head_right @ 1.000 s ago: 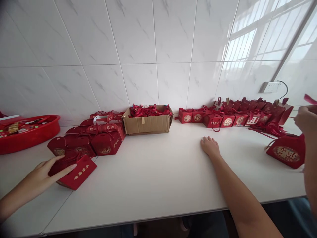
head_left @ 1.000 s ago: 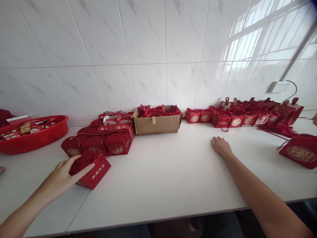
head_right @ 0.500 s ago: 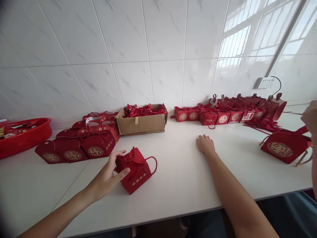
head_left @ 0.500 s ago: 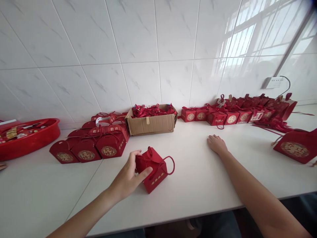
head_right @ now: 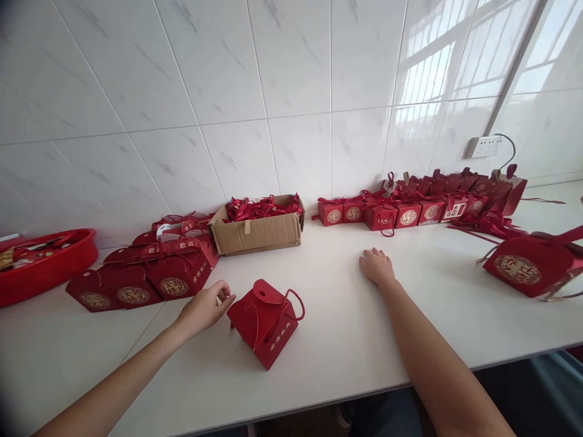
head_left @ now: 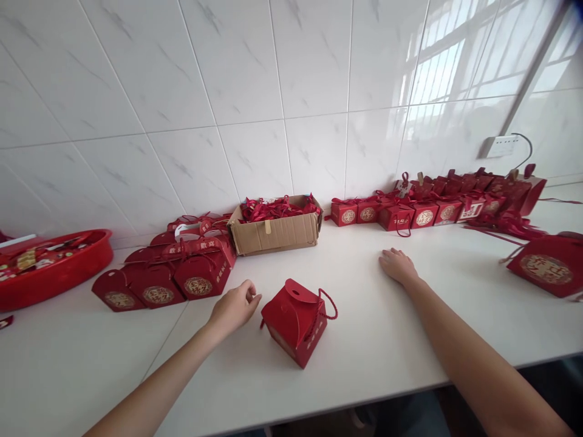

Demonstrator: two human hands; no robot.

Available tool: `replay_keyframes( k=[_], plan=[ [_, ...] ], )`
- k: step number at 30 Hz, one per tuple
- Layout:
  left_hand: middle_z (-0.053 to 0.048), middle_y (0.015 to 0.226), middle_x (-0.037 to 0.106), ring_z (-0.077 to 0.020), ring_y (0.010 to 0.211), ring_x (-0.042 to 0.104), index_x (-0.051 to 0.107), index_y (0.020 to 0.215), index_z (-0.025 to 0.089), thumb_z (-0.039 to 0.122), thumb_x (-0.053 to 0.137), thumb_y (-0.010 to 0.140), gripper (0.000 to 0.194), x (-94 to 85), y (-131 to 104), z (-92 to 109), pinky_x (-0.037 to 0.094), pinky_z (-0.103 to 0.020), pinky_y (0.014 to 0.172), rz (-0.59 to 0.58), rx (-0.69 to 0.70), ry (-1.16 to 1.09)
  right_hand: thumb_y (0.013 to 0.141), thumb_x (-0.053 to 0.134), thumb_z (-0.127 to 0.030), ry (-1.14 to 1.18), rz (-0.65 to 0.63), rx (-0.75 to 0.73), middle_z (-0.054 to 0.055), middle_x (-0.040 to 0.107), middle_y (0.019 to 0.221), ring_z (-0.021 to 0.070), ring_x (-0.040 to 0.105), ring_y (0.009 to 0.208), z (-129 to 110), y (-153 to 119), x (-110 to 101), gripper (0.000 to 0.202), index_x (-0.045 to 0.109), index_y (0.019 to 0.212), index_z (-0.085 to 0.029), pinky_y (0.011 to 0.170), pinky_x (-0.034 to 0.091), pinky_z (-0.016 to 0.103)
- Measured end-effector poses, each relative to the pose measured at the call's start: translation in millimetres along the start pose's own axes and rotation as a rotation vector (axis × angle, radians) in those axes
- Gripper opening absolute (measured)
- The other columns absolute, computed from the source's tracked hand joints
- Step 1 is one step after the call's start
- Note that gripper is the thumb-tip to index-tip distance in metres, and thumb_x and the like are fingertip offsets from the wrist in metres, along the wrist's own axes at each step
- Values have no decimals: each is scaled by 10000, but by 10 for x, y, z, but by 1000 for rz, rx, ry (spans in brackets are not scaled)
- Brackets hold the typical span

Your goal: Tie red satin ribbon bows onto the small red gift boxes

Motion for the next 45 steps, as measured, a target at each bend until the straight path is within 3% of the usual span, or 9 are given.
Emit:
replay_keyframes(
  k=[4, 9, 12, 19, 22, 29, 35, 39, 45],
  plan=[
    [-66, 972, 621, -223, 963, 579, 537, 921, 218, 489, 403, 843, 312, -43, -79, 104, 448, -327, 795, 24, 145, -85, 881, 408, -292, 14, -23, 10, 147, 429, 1393, 342, 269, 1350, -34, -17, -18, 411, 561, 1227, -132, 1088, 211, 473],
    [-132, 1481, 286, -332, 1353, 274, 255, 1413, 281, 652, 677, 603, 985, 228, -170, 302, 310, -443, 1054, -436, 490, -481, 839, 435, -258, 131, -3, 21, 177, 466, 1350, 365, 275, 1337, -73, -48, -74, 389, 601, 1155, -103, 1083, 182, 500],
    [-159, 1437, 325, -347, 1276, 400, 79, 1448, 314, 506, 786, 571, 1143, 459, -131, 271, 359, -475, 1014, -587, 458, -614, 805, 469, -250, 261, 9, 21, 181, 504, 1308, 359, 335, 1302, -167, -82, -153, 362, 620, 1108, -120, 1064, 209, 521],
    [-135, 1340, 426, -298, 1143, 522, 136, 1397, 289, 371, 767, 653, 979, 710, -29, 202, 466, -424, 920, -335, 288, -784, 863, 425, -410, 723, -113, -230, 64, 547, 1306, 210, 571, 1121, -1039, -504, -280, 434, 491, 1270, -276, 893, 473, 357],
    [-145, 1333, 446, -311, 1154, 514, 135, 1396, 271, 345, 775, 647, 988, 735, -27, 165, 483, -430, 901, -302, 258, -776, 799, 570, -297, 1119, -513, -288, 63, 495, 1359, 209, 562, 1133, -1450, -818, -122, 595, 373, 1359, -340, 923, 463, 385],
    [-148, 1327, 470, -332, 1178, 502, 178, 1394, 253, 354, 784, 626, 984, 720, -40, 179, 470, -464, 927, -252, 233, -760, 646, 740, -162, 1420, -742, -69, 60, 620, 1046, 145, 597, 821, -1517, -931, -4, 555, 558, 1164, -247, 797, 459, 331],
    [-121, 1285, 504, -312, 1134, 537, 168, 1386, 268, 360, 773, 636, 968, 707, -52, 182, 492, -468, 902, -216, 165, -780, 604, 642, -256, 1436, -545, -377, -39, 506, 547, 156, 548, 607, -1212, -624, -489, 324, 660, 928, -255, 695, 452, 347],
    [-141, 1321, 467, -327, 1170, 507, 155, 1374, 266, 343, 779, 635, 970, 713, -46, 170, 478, -474, 919, -239, 166, -790, 696, 594, -343, 1025, -70, -207, 53, 654, 910, 194, 619, 884, -1125, -231, -726, 215, 642, 852, -202, 769, 457, 322],
    [-150, 1325, 456, -338, 1166, 510, 150, 1364, 277, 340, 792, 626, 981, 723, -39, 162, 478, -475, 915, -273, 180, -836, 698, 602, -407, 750, 76, -106, 95, 674, 861, 212, 615, 811, -1779, 489, -568, 313, 669, 855, -144, 666, 448, 301]
  ],
)
Point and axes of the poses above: each hand's wrist, its own y-axis towards the middle knuckle, its own x-axis out of the palm, z = x × y, the point moved 5 cm from there along y, towards the middle knuckle
